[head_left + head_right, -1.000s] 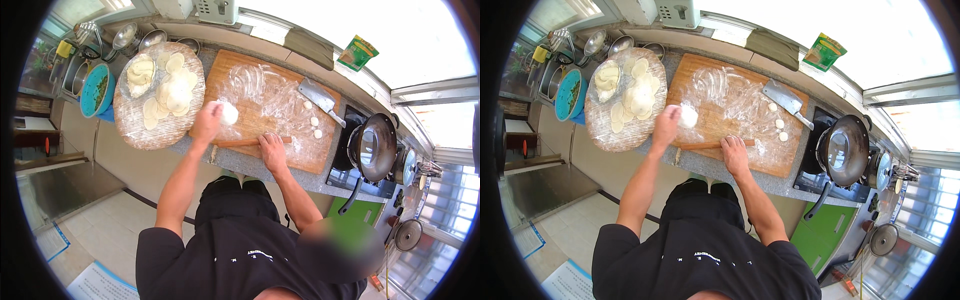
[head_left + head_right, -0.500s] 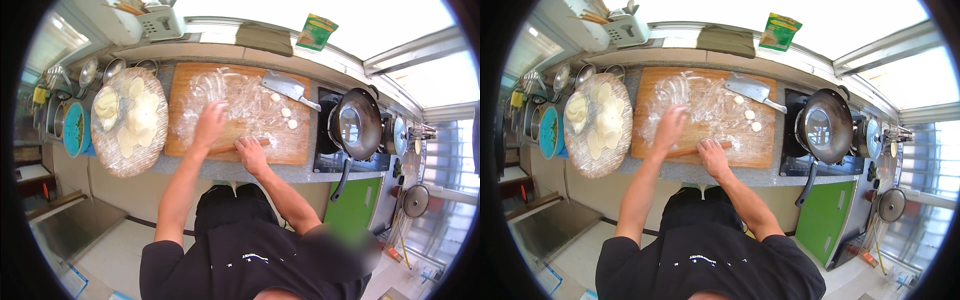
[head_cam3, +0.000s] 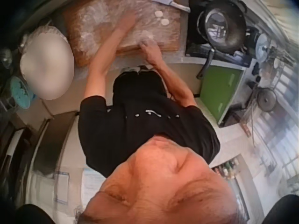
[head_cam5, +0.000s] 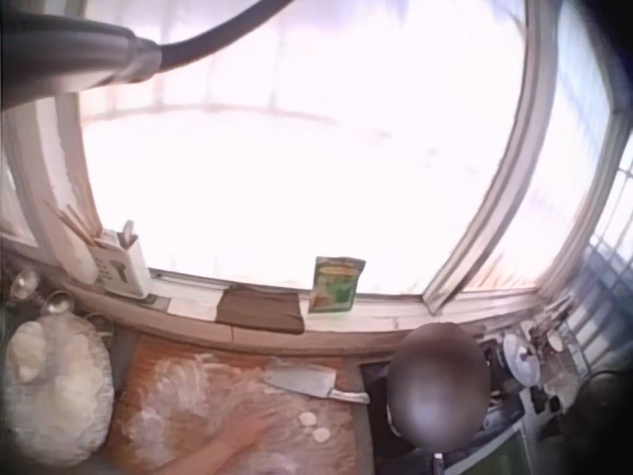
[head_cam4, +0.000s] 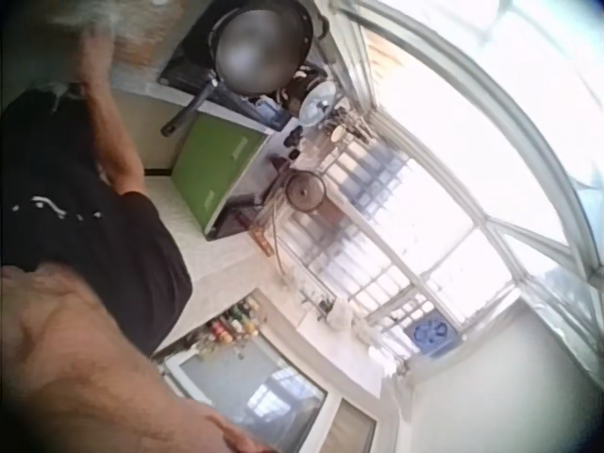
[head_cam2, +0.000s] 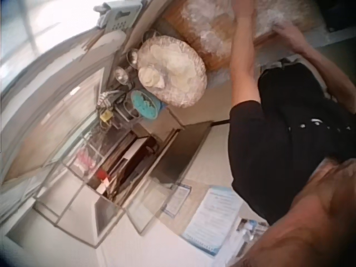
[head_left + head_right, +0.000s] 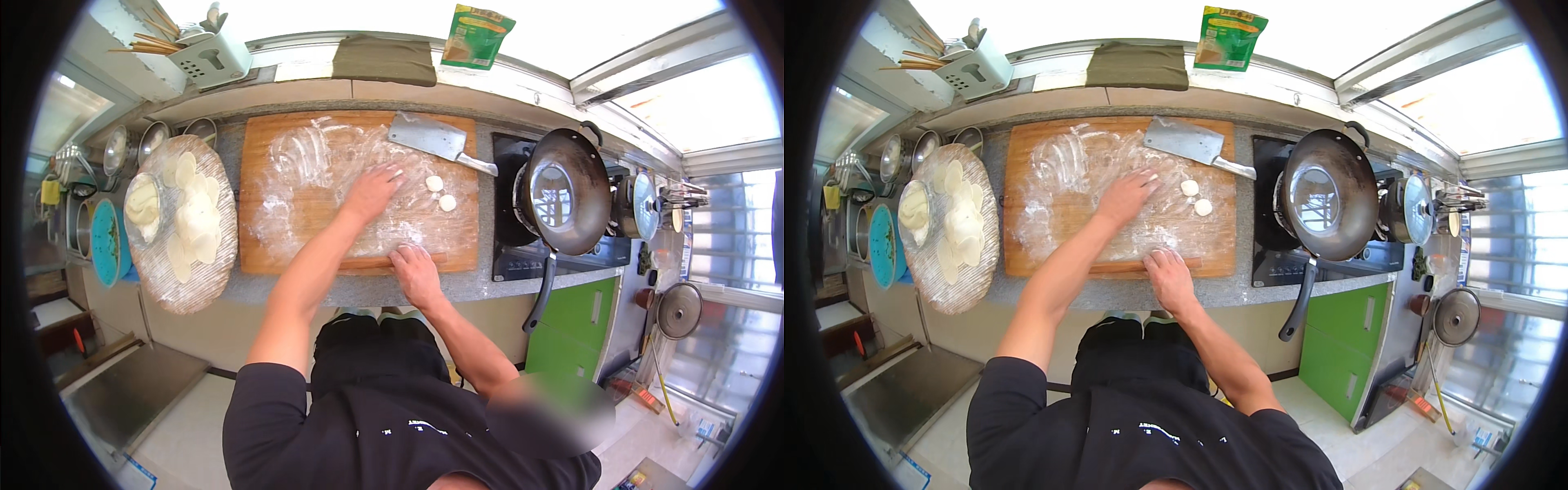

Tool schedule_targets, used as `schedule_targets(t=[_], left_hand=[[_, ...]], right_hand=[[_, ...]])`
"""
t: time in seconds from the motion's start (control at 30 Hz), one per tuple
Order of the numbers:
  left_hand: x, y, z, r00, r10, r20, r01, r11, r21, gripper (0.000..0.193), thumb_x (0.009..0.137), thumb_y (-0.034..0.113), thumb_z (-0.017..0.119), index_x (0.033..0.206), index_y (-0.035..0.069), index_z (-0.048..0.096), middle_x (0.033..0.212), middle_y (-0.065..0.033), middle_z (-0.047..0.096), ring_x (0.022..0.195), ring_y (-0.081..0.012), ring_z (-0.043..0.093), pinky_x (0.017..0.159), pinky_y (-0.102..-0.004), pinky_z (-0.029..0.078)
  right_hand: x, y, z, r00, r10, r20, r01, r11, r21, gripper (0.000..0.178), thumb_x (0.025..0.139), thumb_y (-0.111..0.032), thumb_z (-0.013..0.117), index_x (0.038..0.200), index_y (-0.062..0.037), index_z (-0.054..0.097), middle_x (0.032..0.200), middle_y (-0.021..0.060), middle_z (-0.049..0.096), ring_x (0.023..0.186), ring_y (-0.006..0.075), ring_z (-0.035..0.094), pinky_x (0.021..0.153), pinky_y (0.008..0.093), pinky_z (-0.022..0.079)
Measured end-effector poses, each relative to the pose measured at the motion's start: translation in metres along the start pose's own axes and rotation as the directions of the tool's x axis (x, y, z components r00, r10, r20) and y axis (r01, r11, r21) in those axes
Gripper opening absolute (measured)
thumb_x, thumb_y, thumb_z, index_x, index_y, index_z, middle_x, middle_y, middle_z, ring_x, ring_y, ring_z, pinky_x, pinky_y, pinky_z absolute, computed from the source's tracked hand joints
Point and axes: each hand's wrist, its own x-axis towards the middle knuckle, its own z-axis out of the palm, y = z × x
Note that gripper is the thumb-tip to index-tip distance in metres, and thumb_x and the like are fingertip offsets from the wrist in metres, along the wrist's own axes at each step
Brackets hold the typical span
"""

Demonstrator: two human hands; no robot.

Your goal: The person rolls small dough balls into flat circular wrappers using a rolling pin on a floured board. They then place a green vegetable filling onto the wrappers and fold them into dumplings.

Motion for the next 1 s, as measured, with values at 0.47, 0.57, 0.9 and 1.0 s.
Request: schedule_targets(t=[0.47, 0.57, 0.9, 1.0], left_hand=[[-0.142, -0.056, -0.027, 0.925, -0.359, 0.125, 0.333, 0.924, 0.188, 0.051, 0.114, 0.03, 0.044, 0.161, 0.011, 0.047, 0.175, -0.0132, 0.031, 0.162, -0.0298, 0.029, 0.135, -0.0485, 0.021], [-0.123, -0.08, -0.03, 0.823, -0.538, -0.185, 0.564, 0.814, 0.143, 0.052, 0.114, 0.031, 0.043, 0.161, 0.01, 0.047, 0.175, -0.0147, 0.031, 0.162, -0.0303, 0.03, 0.135, -0.0487, 0.021], [-0.036, -0.051, -0.022, 0.965, -0.263, 0.0, 0.26, 0.951, 0.169, 0.064, 0.112, 0.035, 0.045, 0.168, 0.006, 0.033, 0.177, -0.014, 0.027, 0.164, -0.0295, 0.023, 0.136, -0.0466, 0.017], [-0.082, -0.023, -0.018, 0.992, -0.059, 0.107, 0.062, 0.998, -0.025, 0.067, 0.109, 0.033, 0.052, 0.168, 0.008, 0.034, 0.177, -0.0134, 0.027, 0.165, -0.0273, 0.022, 0.136, -0.0451, 0.015]], right_hand=[[0.007, 0.004, 0.007, 0.999, -0.049, -0.023, 0.05, 0.998, 0.03, 0.035, 0.087, -0.012, 0.074, 0.121, -0.0055, 0.067, 0.119, 0.013, 0.066, 0.119, 0.0362, 0.063, 0.103, 0.0475, 0.051], [0.008, 0.0, 0.001, 1.0, -0.012, 0.024, 0.011, 0.999, 0.03, 0.035, 0.087, -0.012, 0.074, 0.122, -0.0053, 0.067, 0.119, 0.0135, 0.066, 0.118, 0.0362, 0.063, 0.102, 0.0475, 0.051], [0.011, -0.005, 0.001, 0.999, 0.002, 0.033, -0.003, 1.0, 0.027, 0.036, 0.086, -0.011, 0.075, 0.121, -0.0045, 0.069, 0.12, 0.0146, 0.067, 0.118, 0.0363, 0.064, 0.102, 0.0475, 0.051], [0.01, -0.002, 0.003, 0.999, 0.008, 0.046, -0.009, 1.0, 0.022, 0.036, 0.085, -0.011, 0.076, 0.12, -0.0045, 0.069, 0.119, 0.0143, 0.067, 0.118, 0.0361, 0.064, 0.101, 0.0478, 0.051]])
